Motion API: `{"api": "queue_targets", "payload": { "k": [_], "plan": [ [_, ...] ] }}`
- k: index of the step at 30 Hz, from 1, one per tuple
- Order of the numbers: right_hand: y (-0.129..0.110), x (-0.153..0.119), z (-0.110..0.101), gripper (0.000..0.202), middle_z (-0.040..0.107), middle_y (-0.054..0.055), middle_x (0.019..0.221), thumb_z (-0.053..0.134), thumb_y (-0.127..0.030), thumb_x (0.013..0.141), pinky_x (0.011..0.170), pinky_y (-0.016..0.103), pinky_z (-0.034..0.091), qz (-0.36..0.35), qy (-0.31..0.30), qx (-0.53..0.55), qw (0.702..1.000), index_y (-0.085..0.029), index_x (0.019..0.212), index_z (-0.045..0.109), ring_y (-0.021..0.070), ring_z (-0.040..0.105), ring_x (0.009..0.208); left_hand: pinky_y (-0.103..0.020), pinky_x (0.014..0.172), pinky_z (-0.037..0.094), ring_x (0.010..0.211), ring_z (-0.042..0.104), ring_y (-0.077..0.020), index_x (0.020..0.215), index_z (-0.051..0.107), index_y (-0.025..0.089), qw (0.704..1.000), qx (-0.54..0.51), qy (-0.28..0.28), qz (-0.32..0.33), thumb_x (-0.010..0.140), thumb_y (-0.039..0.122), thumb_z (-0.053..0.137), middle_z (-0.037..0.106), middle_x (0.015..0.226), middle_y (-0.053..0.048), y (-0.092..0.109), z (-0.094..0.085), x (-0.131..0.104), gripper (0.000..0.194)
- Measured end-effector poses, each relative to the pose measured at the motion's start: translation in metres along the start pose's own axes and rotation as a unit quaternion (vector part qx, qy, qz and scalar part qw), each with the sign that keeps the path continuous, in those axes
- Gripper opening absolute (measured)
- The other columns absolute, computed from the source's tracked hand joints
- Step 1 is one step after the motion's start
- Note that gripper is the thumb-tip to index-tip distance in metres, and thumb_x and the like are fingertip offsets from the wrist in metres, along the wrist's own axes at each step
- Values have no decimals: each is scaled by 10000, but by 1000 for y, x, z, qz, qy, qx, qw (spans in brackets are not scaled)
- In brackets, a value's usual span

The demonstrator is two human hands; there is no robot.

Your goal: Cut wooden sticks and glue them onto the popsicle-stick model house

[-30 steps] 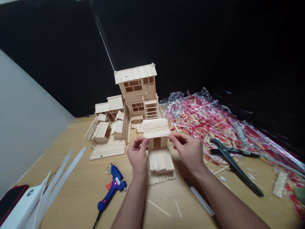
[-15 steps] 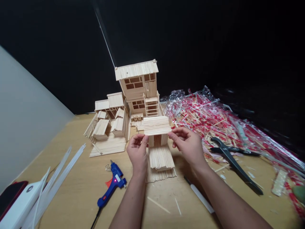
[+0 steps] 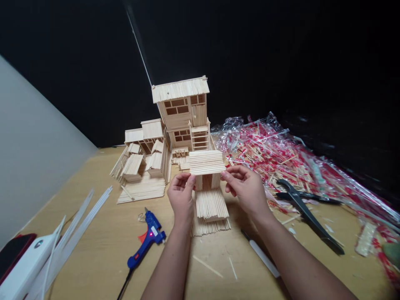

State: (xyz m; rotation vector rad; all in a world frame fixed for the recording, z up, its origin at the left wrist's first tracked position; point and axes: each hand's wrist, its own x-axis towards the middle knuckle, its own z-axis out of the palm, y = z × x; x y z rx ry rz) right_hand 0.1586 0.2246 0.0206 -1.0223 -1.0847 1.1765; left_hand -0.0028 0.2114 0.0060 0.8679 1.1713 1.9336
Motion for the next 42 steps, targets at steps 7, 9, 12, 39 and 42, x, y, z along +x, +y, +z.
{"api": "queue_targets", "payload": {
  "k": [7,9,12,39,42],
  "plan": [
    [0,-2,2,345,665,0,676,809,-438,728,332,144,328,21,-1,33,999,-154,827,640,73,562,422,-192,532,443,535,525,-72,771,693,135,999,19,-2,-27,680,331,832,628,666,12,0,-1,1,257],
    [-1,-2,3,344,670,3,679,813,-435,722,332,146,331,21,-1,41,999,-153,816,639,70,555,420,-197,536,442,537,528,-75,771,701,137,999,30,-1,-27,677,345,832,635,666,11,1,-1,1,264],
    [-2,-3,4,336,675,6,684,820,-424,712,338,151,337,22,0,47,999,-155,807,643,71,552,422,-199,544,441,548,535,-78,781,710,142,999,35,2,-23,673,346,834,653,686,7,0,-2,1,261],
    [-2,-1,8,310,676,-17,646,828,-397,695,371,171,373,30,3,73,997,-165,773,639,73,558,424,-189,537,445,588,540,-87,791,695,145,999,-3,-3,-46,668,371,833,637,707,2,-3,1,2,292],
    [-3,0,7,306,677,-11,644,829,-399,688,382,178,375,34,-2,73,997,-163,762,648,74,555,429,-191,547,441,591,533,-83,769,696,147,1000,14,-7,-27,684,372,823,640,732,-2,-5,-1,2,272]
  ]
}}
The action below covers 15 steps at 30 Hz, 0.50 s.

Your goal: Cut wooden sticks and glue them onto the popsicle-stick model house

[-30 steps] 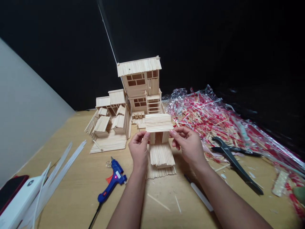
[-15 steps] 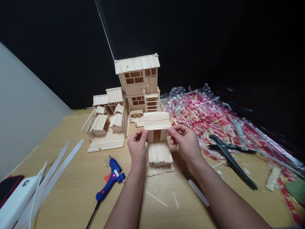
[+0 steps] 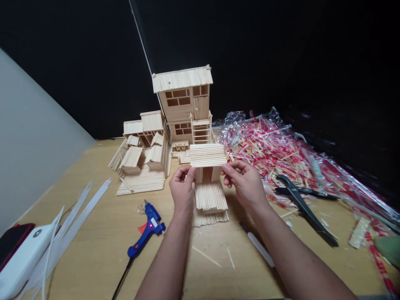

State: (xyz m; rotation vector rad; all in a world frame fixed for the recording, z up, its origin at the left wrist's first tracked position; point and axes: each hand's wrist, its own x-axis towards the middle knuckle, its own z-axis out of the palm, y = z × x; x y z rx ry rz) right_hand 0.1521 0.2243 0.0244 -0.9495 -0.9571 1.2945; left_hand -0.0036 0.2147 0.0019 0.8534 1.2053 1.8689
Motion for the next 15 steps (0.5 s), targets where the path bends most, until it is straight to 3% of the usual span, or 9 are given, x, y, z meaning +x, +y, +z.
{"api": "queue_targets", "payload": {
  "k": [15],
  "plan": [
    [-1,3,0,311,670,-15,602,842,-389,662,387,183,386,3,-1,5,1000,-168,738,638,83,555,420,-206,562,430,578,525,-89,761,700,150,1000,-4,-10,5,708,375,802,623,678,10,-1,-1,0,253]
  ]
}}
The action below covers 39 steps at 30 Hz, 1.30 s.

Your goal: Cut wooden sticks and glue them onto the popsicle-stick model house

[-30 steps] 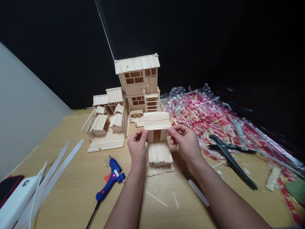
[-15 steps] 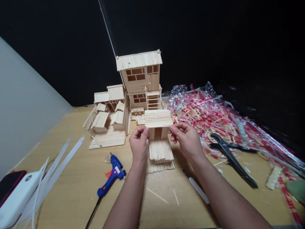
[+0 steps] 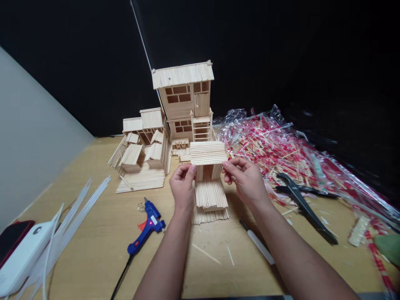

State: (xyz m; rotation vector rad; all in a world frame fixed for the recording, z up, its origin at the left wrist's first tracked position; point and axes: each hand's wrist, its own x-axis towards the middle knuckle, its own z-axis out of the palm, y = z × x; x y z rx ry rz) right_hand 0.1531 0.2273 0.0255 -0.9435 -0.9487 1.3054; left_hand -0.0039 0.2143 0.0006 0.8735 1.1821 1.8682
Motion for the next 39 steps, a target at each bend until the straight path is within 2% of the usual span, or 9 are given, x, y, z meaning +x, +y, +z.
{"api": "queue_targets", "payload": {
  "k": [21,28,39],
  "plan": [
    [2,1,1,297,674,-14,618,841,-385,678,386,164,392,-6,2,8,1000,-163,750,658,71,558,430,-204,546,424,559,509,-82,764,705,144,1000,6,4,0,713,383,797,603,656,18,-2,2,2,261],
    [0,1,3,335,667,-16,598,852,-406,649,376,161,390,-4,5,2,1000,-152,726,647,70,554,417,-201,575,455,625,542,-92,801,692,145,999,31,11,6,715,368,795,628,725,10,3,3,3,260],
    [4,3,1,290,665,-21,602,836,-377,687,378,155,398,-18,3,2,1000,-160,735,651,66,558,417,-203,588,465,639,557,-95,821,691,145,1000,25,5,-2,717,378,790,640,744,1,1,3,5,274]
  ]
}}
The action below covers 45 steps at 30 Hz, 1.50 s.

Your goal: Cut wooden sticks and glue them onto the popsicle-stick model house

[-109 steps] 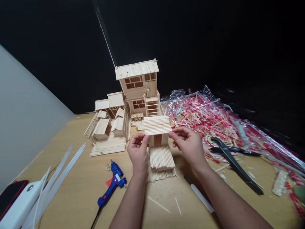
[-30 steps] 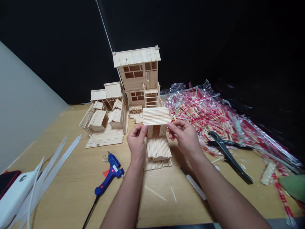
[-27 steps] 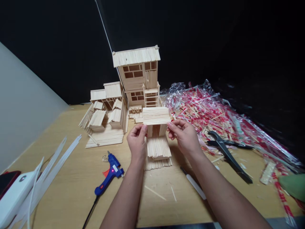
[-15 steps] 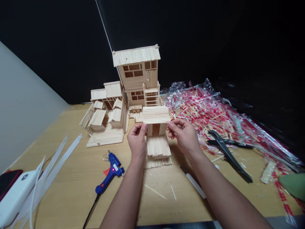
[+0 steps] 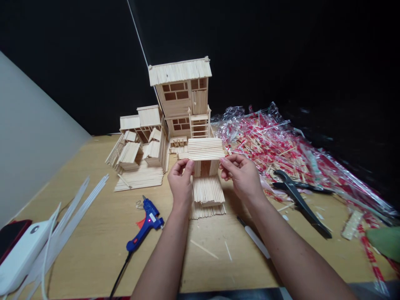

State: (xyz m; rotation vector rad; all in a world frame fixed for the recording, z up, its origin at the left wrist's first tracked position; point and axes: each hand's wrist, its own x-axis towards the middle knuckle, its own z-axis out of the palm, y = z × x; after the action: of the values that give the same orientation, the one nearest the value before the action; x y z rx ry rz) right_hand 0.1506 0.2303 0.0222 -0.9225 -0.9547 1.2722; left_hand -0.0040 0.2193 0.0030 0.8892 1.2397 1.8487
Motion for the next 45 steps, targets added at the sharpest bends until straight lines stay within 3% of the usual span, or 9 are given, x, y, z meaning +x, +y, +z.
{"api": "queue_targets", "payload": {
  "k": [31,45],
  "plan": [
    [4,7,-10,256,693,-8,636,838,-366,687,407,193,414,-37,24,-35,998,-163,781,713,84,560,432,-197,562,431,570,518,-89,760,684,147,997,56,10,49,743,345,758,607,661,19,9,6,-5,213],
    [6,6,-10,298,703,4,659,826,-423,694,410,200,406,-30,18,-34,999,-164,796,720,88,559,445,-203,565,427,562,509,-89,752,686,145,998,57,12,33,731,378,767,599,651,22,9,5,-6,247]
  ]
}}
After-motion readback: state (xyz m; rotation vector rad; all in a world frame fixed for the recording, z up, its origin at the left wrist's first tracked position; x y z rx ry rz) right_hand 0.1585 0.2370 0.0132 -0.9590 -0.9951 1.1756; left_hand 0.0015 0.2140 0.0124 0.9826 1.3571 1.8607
